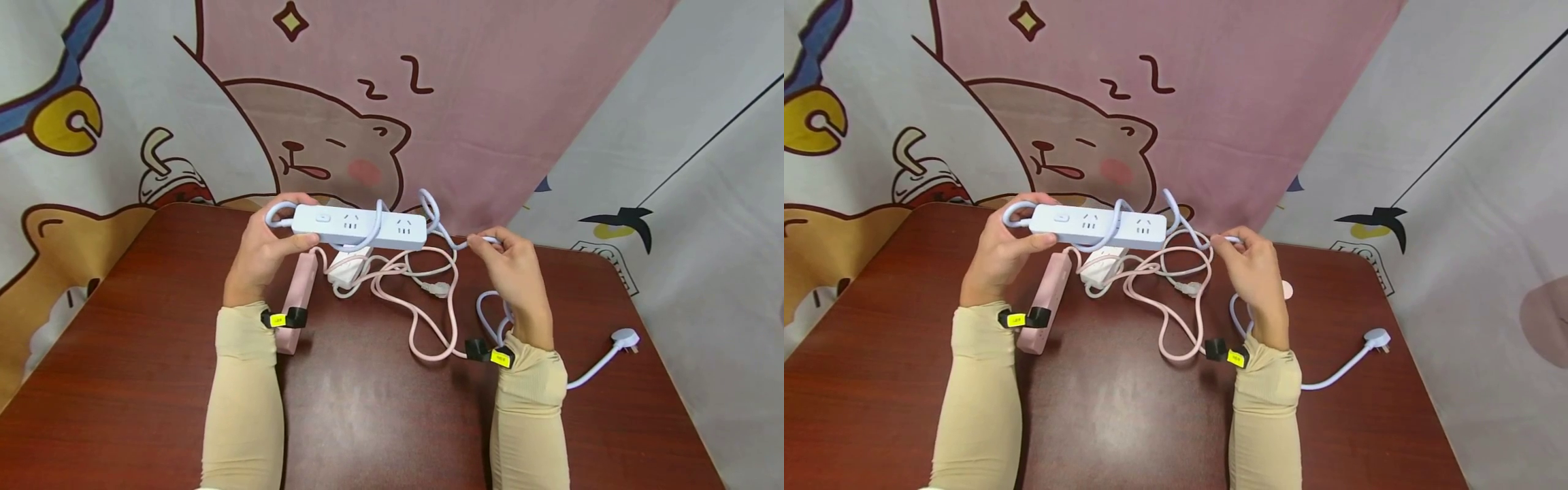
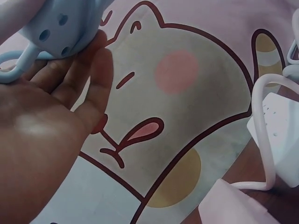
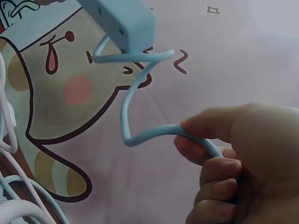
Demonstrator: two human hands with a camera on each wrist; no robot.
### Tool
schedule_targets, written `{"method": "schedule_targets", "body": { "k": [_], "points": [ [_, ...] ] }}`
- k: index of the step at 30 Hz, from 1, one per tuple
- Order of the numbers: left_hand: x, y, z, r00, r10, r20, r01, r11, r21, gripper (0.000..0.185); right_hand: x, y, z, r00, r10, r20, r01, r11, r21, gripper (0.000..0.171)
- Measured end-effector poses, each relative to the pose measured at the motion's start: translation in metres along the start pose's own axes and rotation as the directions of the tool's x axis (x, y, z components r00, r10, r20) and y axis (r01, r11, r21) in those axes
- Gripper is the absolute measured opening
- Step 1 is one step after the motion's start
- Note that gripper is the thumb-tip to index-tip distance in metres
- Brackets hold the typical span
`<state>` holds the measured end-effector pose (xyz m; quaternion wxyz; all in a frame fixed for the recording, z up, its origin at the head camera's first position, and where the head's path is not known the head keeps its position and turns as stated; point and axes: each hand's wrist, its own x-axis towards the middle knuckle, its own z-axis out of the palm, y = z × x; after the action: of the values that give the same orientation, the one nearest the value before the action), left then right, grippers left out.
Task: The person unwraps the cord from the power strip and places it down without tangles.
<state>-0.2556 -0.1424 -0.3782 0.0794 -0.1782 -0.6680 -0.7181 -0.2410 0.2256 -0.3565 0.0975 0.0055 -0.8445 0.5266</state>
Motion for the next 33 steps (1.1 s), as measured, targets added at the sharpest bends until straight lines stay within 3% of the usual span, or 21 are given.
{"method": "schedule_targets", "body": {
  "k": [5, 9, 14, 19, 23, 28, 33],
  "points": [
    [0.0, 0.0, -0.003, 1.0, -0.006, 0.03, 0.002, 0.993, 0.116, 0.044, -0.001, -0.003, -0.001, 0.996, -0.01, -0.09, 0.017, 0.997, 0.069, 0.019],
    [0.001, 0.0, -0.003, 0.997, -0.036, 0.062, 0.026, 0.987, 0.156, 0.045, -0.002, -0.005, 0.0, 0.986, -0.022, -0.165, 0.048, 0.987, 0.152, 0.013],
    [0.003, -0.001, -0.001, 0.995, -0.056, 0.084, 0.039, 0.981, 0.188, 0.046, -0.002, -0.007, -0.001, 0.976, -0.015, -0.218, 0.054, 0.983, 0.174, 0.013],
    [0.004, -0.004, 0.0, 0.997, -0.06, 0.054, 0.042, 0.958, 0.282, 0.047, -0.003, -0.008, -0.005, 0.969, -0.032, -0.244, 0.083, 0.976, 0.201, 0.01],
    [0.005, -0.006, -0.001, 0.998, -0.067, 0.011, 0.059, 0.937, 0.343, 0.048, -0.006, -0.013, -0.007, 0.972, -0.041, -0.231, 0.114, 0.943, 0.312, 0.009],
    [0.005, -0.007, 0.0, 0.997, -0.06, -0.044, 0.072, 0.926, 0.37, 0.048, -0.01, -0.017, -0.009, 0.972, -0.063, -0.227, 0.158, 0.889, 0.43, 0.011],
    [0.005, -0.006, 0.0, 0.995, -0.056, -0.085, 0.084, 0.928, 0.363, 0.05, -0.011, -0.018, -0.01, 0.971, -0.087, -0.225, 0.183, 0.873, 0.452, 0.011]
  ]
}}
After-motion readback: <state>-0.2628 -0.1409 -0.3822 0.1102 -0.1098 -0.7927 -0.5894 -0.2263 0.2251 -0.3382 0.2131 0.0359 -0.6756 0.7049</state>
